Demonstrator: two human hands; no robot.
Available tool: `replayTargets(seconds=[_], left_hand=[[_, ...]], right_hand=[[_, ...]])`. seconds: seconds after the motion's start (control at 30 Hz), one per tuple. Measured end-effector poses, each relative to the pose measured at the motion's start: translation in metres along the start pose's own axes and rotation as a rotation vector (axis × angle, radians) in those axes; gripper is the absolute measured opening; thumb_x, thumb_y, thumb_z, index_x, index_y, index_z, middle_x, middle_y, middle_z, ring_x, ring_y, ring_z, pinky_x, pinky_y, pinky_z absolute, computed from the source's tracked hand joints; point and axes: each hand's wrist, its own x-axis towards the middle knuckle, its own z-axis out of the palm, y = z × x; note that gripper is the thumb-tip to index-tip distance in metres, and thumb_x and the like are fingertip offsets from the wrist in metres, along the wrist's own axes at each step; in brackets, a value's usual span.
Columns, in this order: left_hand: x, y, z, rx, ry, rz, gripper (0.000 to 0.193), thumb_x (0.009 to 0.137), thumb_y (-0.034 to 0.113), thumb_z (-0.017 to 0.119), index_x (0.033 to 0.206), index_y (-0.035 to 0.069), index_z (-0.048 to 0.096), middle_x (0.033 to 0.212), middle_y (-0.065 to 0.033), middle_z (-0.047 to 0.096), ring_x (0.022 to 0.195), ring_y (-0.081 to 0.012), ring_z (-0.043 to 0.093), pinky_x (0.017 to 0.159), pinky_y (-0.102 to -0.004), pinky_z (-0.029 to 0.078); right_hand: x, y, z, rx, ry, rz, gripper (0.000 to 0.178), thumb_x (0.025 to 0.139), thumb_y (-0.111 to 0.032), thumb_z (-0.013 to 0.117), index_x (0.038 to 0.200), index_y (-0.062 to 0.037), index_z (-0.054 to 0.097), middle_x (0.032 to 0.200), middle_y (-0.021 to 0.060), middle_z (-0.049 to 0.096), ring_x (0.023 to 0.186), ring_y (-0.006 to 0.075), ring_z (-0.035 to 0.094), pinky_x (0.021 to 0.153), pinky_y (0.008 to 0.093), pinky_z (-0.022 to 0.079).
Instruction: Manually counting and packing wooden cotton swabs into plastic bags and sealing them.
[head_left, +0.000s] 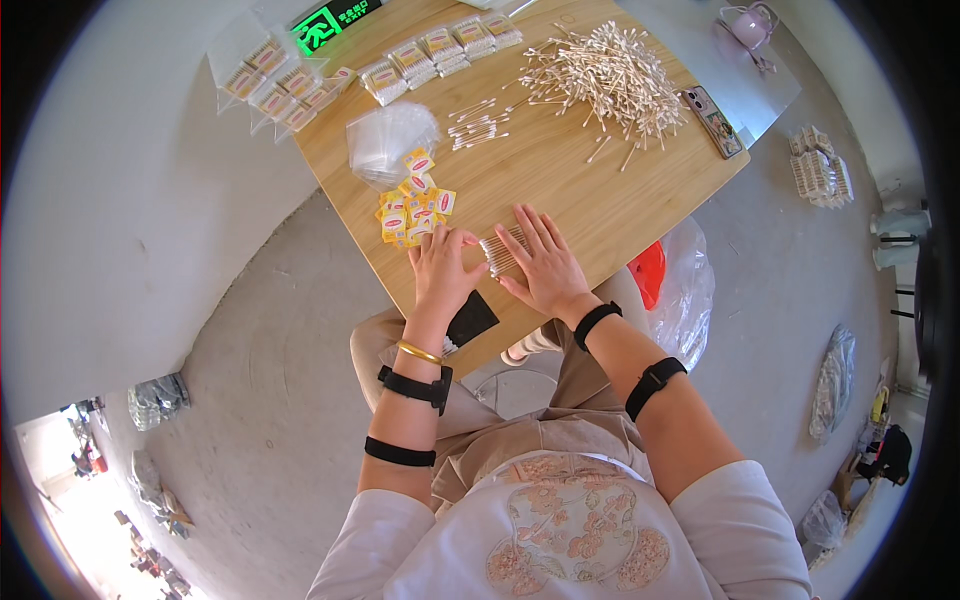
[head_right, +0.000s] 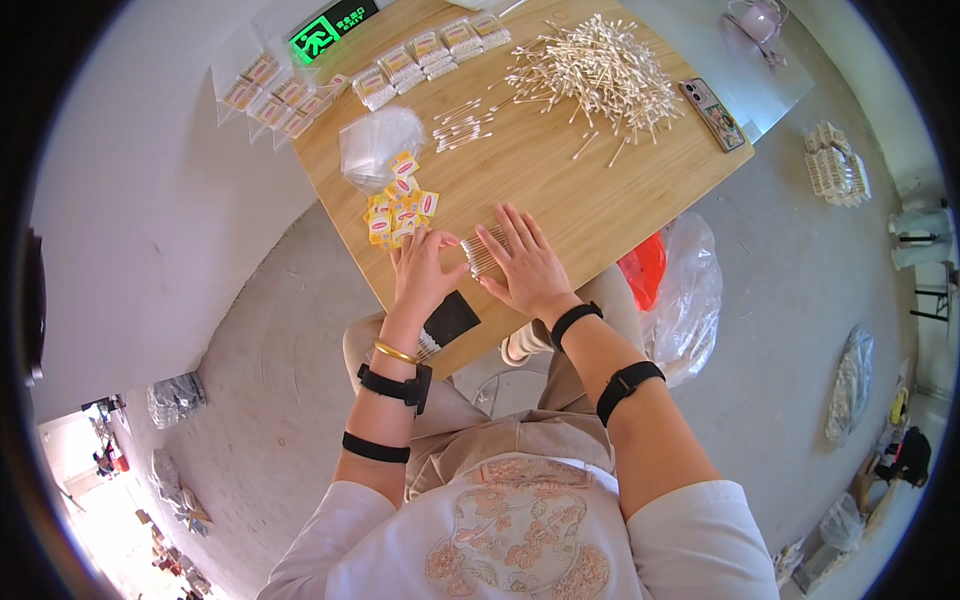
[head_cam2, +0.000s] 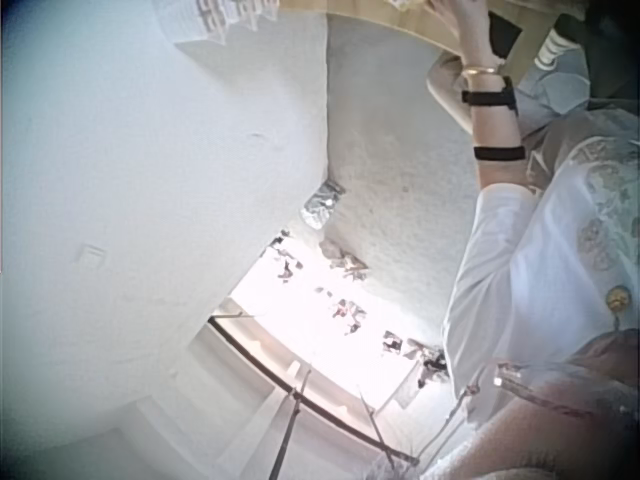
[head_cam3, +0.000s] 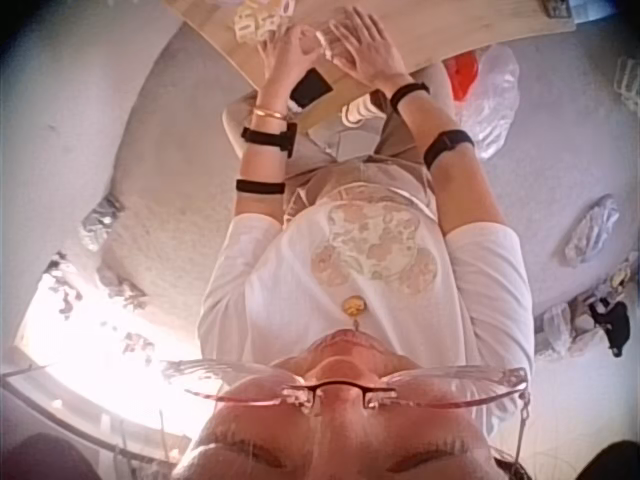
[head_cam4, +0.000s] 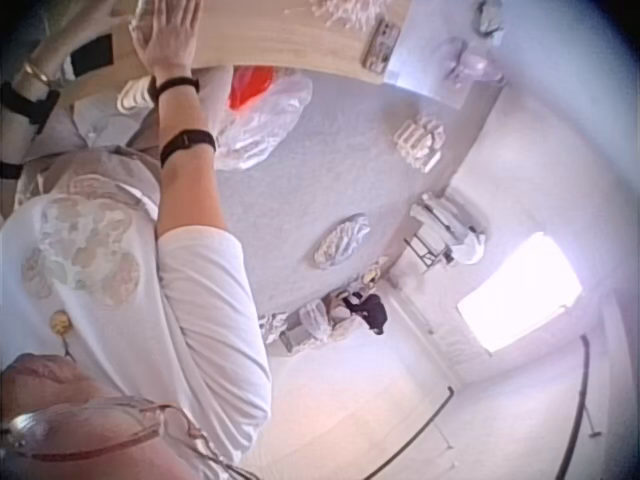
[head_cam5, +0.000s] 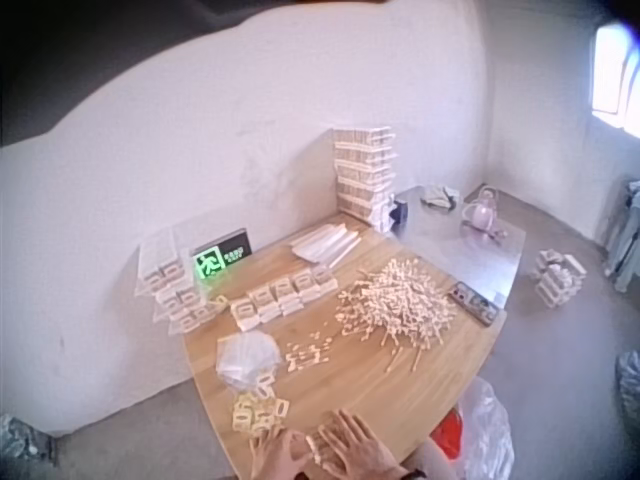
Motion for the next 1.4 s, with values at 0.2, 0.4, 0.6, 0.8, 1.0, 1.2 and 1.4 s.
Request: replayTargets(seconds=[0.2, 0.4, 0.6, 0.8, 1.0, 1.2, 1.4], left_hand=[[-0.001, 0.0, -0.001, 0.003, -0.004, -0.001, 0.04, 0.069, 0.025, 0.083, 0.102, 0.018, 0.062, 0.102, 0.0005, 0.056, 0.105, -0.0224, 0.052, 0.093, -0.0419, 0.035], [-0.003, 0.004, -0.006, 0.023, -0.05, 0.002, 0.045, 0.069, 0.026, 0.083, 0.107, 0.019, 0.06, 0.108, -0.0003, 0.054, 0.11, -0.0244, 0.05, 0.093, -0.0439, 0.034], [-0.005, 0.005, -0.008, 0.036, -0.055, -0.015, 0.045, 0.071, 0.024, 0.082, 0.109, 0.019, 0.059, 0.109, -0.0007, 0.054, 0.112, -0.0249, 0.05, 0.094, -0.0455, 0.034], [-0.022, -0.002, 0.0, 0.078, 0.111, 0.042, 0.032, 0.076, 0.019, 0.076, 0.104, 0.018, 0.06, 0.104, -0.0032, 0.057, 0.103, -0.0255, 0.055, 0.091, -0.0433, 0.036], [-0.047, 0.017, 0.017, 0.013, 0.124, -0.003, 0.017, 0.077, 0.018, 0.075, 0.089, 0.017, 0.064, 0.089, 0.0024, 0.06, 0.093, -0.0193, 0.058, 0.086, -0.0388, 0.036], [-0.047, 0.024, 0.027, 0.026, 0.246, -0.059, 0.016, 0.076, 0.019, 0.076, 0.087, 0.018, 0.064, 0.086, 0.0029, 0.06, 0.092, -0.0198, 0.058, 0.085, -0.0385, 0.036], [-0.045, 0.026, 0.027, 0.038, 0.221, -0.064, 0.011, 0.078, 0.021, 0.075, 0.081, 0.016, 0.065, 0.089, -0.0015, 0.061, 0.095, -0.023, 0.058, 0.088, -0.0398, 0.036]], right_hand=[[0.001, -0.001, -0.001, 0.004, -0.003, -0.001, 0.075, 0.09, -0.049, 0.057, 0.152, -0.0156, 0.032, 0.158, 0.0222, 0.023, 0.148, 0.0361, 0.021, 0.122, 0.0461, 0.016], [0.0, 0.001, 0.0, 0.002, -0.008, 0.005, 0.075, 0.09, -0.049, 0.057, 0.152, -0.0156, 0.031, 0.158, 0.0224, 0.022, 0.148, 0.0361, 0.021, 0.122, 0.0462, 0.016], [0.0, -0.001, -0.001, 0.0, -0.003, -0.003, 0.075, 0.09, -0.049, 0.058, 0.152, -0.0153, 0.032, 0.158, 0.0225, 0.022, 0.148, 0.036, 0.021, 0.122, 0.0461, 0.016], [0.0, -0.002, 0.001, -0.011, 0.0, -0.013, 0.076, 0.09, -0.048, 0.057, 0.153, -0.0146, 0.031, 0.158, 0.0223, 0.022, 0.148, 0.0359, 0.02, 0.122, 0.046, 0.016], [-0.003, 0.004, 0.008, -0.051, 0.018, -0.019, 0.073, 0.091, -0.047, 0.055, 0.152, -0.0145, 0.032, 0.158, 0.022, 0.023, 0.148, 0.0349, 0.02, 0.122, 0.0454, 0.016], [-0.002, 0.006, 0.01, -0.073, 0.008, -0.026, 0.069, 0.092, -0.038, 0.05, 0.153, -0.0141, 0.03, 0.159, 0.0219, 0.022, 0.149, 0.0339, 0.018, 0.122, 0.0452, 0.014], [-0.001, 0.012, 0.016, 0.029, 0.023, -0.023, 0.068, 0.091, -0.029, 0.048, 0.153, -0.0126, 0.029, 0.159, 0.0218, 0.021, 0.15, 0.0332, 0.018, 0.123, 0.0447, 0.013]])
